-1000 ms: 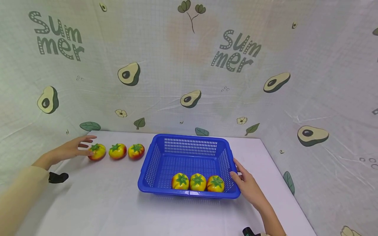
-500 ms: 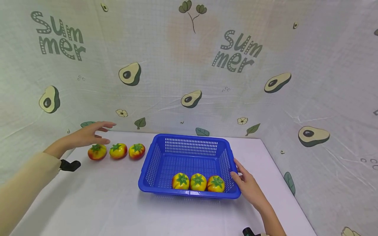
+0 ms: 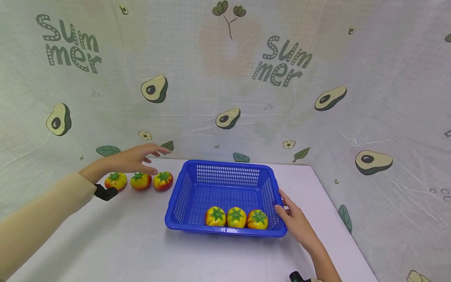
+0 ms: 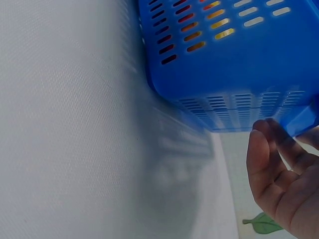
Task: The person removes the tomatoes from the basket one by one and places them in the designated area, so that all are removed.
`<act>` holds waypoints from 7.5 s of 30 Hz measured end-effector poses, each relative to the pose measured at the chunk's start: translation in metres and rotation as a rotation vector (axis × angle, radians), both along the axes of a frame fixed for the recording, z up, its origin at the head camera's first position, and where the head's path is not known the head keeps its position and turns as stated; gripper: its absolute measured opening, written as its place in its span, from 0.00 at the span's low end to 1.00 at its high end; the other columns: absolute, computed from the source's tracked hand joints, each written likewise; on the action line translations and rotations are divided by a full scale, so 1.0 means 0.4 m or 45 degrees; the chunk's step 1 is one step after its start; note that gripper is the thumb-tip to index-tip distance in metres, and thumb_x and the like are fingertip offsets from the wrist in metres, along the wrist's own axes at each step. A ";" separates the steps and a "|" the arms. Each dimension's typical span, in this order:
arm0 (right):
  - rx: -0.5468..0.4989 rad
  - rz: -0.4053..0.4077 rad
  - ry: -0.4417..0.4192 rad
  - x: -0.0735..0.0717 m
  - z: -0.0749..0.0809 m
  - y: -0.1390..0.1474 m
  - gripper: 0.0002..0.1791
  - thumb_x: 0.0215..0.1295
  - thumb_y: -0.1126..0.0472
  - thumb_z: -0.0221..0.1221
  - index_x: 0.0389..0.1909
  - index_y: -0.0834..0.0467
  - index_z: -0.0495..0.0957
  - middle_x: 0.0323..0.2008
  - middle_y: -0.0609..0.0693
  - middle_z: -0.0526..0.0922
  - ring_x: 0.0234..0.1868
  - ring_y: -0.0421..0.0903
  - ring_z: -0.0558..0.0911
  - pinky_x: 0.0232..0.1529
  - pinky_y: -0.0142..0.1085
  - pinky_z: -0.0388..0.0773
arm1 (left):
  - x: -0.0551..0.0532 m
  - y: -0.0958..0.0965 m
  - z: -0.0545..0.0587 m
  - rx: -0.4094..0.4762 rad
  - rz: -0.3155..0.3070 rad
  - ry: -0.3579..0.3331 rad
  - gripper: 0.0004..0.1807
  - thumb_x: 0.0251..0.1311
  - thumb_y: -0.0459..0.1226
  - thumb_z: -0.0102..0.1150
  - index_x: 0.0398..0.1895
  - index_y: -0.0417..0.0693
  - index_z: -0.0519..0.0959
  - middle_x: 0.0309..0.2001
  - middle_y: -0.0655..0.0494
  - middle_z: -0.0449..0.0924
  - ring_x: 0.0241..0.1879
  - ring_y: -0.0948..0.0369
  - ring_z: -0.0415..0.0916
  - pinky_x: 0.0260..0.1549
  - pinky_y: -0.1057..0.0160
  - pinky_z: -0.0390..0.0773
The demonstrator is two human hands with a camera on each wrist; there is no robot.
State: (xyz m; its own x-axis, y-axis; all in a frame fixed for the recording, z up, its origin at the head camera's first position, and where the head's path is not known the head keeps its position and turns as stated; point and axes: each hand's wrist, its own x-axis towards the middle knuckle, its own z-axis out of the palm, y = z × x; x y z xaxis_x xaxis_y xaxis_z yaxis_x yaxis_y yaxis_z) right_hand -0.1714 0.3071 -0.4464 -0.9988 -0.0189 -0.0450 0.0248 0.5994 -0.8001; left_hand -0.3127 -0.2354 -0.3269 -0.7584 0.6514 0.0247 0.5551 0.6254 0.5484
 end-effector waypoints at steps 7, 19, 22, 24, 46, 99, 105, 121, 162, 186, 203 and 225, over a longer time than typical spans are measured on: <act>-0.009 -0.001 -0.013 0.001 -0.001 -0.002 0.40 0.84 0.46 0.53 0.87 0.52 0.49 0.67 0.64 0.71 0.50 0.51 0.79 0.44 0.29 0.81 | 0.023 0.123 0.030 -0.101 -0.147 0.012 0.38 0.65 0.38 0.74 0.78 0.59 0.71 0.74 0.52 0.71 0.70 0.47 0.70 0.62 0.41 0.81; -0.009 0.002 -0.017 0.001 0.000 -0.004 0.40 0.84 0.45 0.53 0.87 0.52 0.49 0.67 0.64 0.71 0.51 0.51 0.80 0.45 0.29 0.81 | 0.059 0.303 0.028 -0.310 -0.389 -0.063 0.38 0.66 0.43 0.74 0.78 0.66 0.70 0.77 0.55 0.67 0.75 0.51 0.66 0.64 0.44 0.80; 0.000 0.003 -0.004 0.001 0.002 -0.004 0.40 0.84 0.46 0.53 0.87 0.52 0.50 0.67 0.64 0.71 0.50 0.52 0.79 0.45 0.29 0.81 | 0.068 0.336 0.018 -0.340 -0.465 -0.082 0.37 0.66 0.43 0.73 0.77 0.65 0.70 0.77 0.58 0.67 0.76 0.53 0.64 0.67 0.46 0.78; 0.007 0.003 0.001 0.001 0.002 -0.003 0.39 0.84 0.46 0.53 0.87 0.52 0.50 0.67 0.64 0.71 0.50 0.52 0.79 0.45 0.28 0.81 | 0.074 0.355 0.011 -0.349 -0.514 -0.106 0.37 0.67 0.42 0.73 0.78 0.64 0.70 0.76 0.59 0.68 0.76 0.54 0.64 0.68 0.47 0.76; -0.001 0.015 0.026 -0.002 0.003 0.001 0.38 0.84 0.47 0.52 0.87 0.52 0.50 0.67 0.65 0.72 0.50 0.52 0.79 0.46 0.28 0.81 | 0.064 0.480 -0.086 -0.535 -0.746 -0.228 0.35 0.65 0.38 0.75 0.73 0.64 0.73 0.72 0.53 0.73 0.67 0.52 0.74 0.62 0.62 0.78; -0.039 0.013 0.006 -0.001 0.001 -0.005 0.38 0.84 0.49 0.53 0.87 0.52 0.49 0.65 0.64 0.72 0.51 0.52 0.80 0.47 0.27 0.81 | 0.027 0.546 -0.124 -0.626 -0.802 -0.368 0.27 0.59 0.32 0.79 0.59 0.60 0.81 0.58 0.65 0.80 0.59 0.63 0.78 0.64 0.62 0.79; -0.032 0.013 0.014 -0.001 -0.001 -0.002 0.39 0.84 0.48 0.53 0.87 0.52 0.50 0.65 0.63 0.72 0.50 0.52 0.80 0.46 0.27 0.81 | 0.022 0.530 -0.084 -0.558 -0.775 -0.340 0.26 0.60 0.31 0.77 0.59 0.59 0.81 0.57 0.65 0.80 0.58 0.63 0.78 0.63 0.59 0.81; -0.026 0.004 0.000 0.003 -0.001 -0.003 0.40 0.84 0.46 0.53 0.87 0.52 0.49 0.65 0.63 0.72 0.49 0.51 0.79 0.44 0.28 0.81 | 0.002 0.440 -0.017 -0.436 -0.642 -0.202 0.28 0.62 0.39 0.77 0.65 0.62 0.81 0.62 0.67 0.78 0.60 0.63 0.77 0.62 0.59 0.81; -0.012 0.012 -0.013 0.006 -0.004 0.000 0.40 0.85 0.46 0.51 0.87 0.53 0.47 0.67 0.64 0.72 0.53 0.51 0.81 0.48 0.32 0.84 | 0.069 0.109 0.015 -0.023 -0.018 -0.041 0.32 0.60 0.46 0.78 0.69 0.59 0.80 0.65 0.58 0.79 0.64 0.49 0.77 0.58 0.45 0.83; 0.011 -0.004 -0.005 0.005 -0.003 -0.002 0.40 0.84 0.45 0.52 0.87 0.51 0.48 0.65 0.63 0.72 0.51 0.52 0.78 0.46 0.29 0.80 | 0.148 -0.102 -0.110 0.038 0.329 -0.106 0.32 0.61 0.47 0.77 0.68 0.54 0.79 0.63 0.46 0.79 0.60 0.43 0.77 0.47 0.51 0.88; -0.004 0.000 -0.002 0.005 -0.001 -0.004 0.40 0.84 0.46 0.52 0.87 0.52 0.48 0.64 0.63 0.73 0.50 0.51 0.79 0.44 0.29 0.81 | 0.164 -0.082 -0.230 0.084 0.391 -0.128 0.30 0.60 0.47 0.78 0.64 0.50 0.80 0.59 0.47 0.81 0.57 0.46 0.77 0.52 0.45 0.85; -0.014 0.006 -0.013 0.006 -0.005 -0.003 0.40 0.84 0.45 0.51 0.87 0.52 0.47 0.67 0.64 0.72 0.52 0.51 0.80 0.47 0.31 0.83 | 0.146 -0.050 -0.324 0.155 0.447 -0.159 0.27 0.59 0.47 0.79 0.58 0.50 0.82 0.53 0.50 0.83 0.51 0.52 0.80 0.45 0.58 0.87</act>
State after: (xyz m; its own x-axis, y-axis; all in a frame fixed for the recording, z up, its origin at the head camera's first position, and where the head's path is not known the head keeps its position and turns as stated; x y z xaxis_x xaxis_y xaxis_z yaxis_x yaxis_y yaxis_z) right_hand -0.1690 0.3059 -0.4483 -0.9982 -0.0241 -0.0546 0.0298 0.5907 -0.8063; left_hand -0.2543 -0.2555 -0.4565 -0.9367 0.3496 -0.0211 0.2428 0.6917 0.6802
